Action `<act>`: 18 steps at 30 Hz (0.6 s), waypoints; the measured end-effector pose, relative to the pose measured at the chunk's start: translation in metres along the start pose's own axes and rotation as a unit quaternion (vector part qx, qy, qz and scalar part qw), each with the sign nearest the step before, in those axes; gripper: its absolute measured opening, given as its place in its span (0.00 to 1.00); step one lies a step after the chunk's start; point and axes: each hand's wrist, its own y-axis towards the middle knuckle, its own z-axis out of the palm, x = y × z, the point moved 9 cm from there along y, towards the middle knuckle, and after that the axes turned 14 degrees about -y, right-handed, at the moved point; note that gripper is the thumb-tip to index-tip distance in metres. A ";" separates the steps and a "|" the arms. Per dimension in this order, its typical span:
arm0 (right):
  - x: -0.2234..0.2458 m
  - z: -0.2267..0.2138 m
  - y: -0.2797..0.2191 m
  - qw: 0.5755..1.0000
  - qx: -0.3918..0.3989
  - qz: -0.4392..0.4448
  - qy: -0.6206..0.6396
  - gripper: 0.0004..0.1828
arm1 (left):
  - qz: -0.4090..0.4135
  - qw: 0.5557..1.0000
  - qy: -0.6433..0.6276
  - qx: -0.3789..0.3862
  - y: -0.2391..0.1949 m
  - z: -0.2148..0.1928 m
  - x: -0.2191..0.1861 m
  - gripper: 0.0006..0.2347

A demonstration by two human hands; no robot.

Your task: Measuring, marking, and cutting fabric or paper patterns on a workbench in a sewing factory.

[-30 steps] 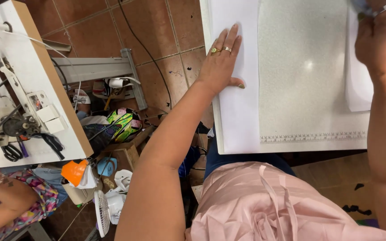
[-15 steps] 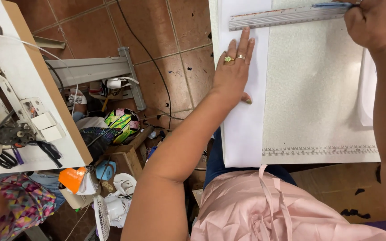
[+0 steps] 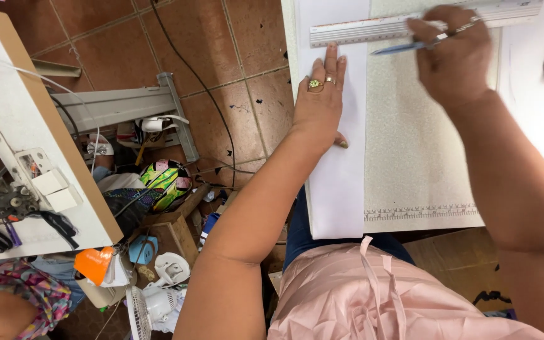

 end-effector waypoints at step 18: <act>0.014 0.024 -0.003 0.988 -0.014 -0.055 -0.145 0.18 | 0.008 0.991 -0.133 -0.030 0.009 0.011 0.007 0.55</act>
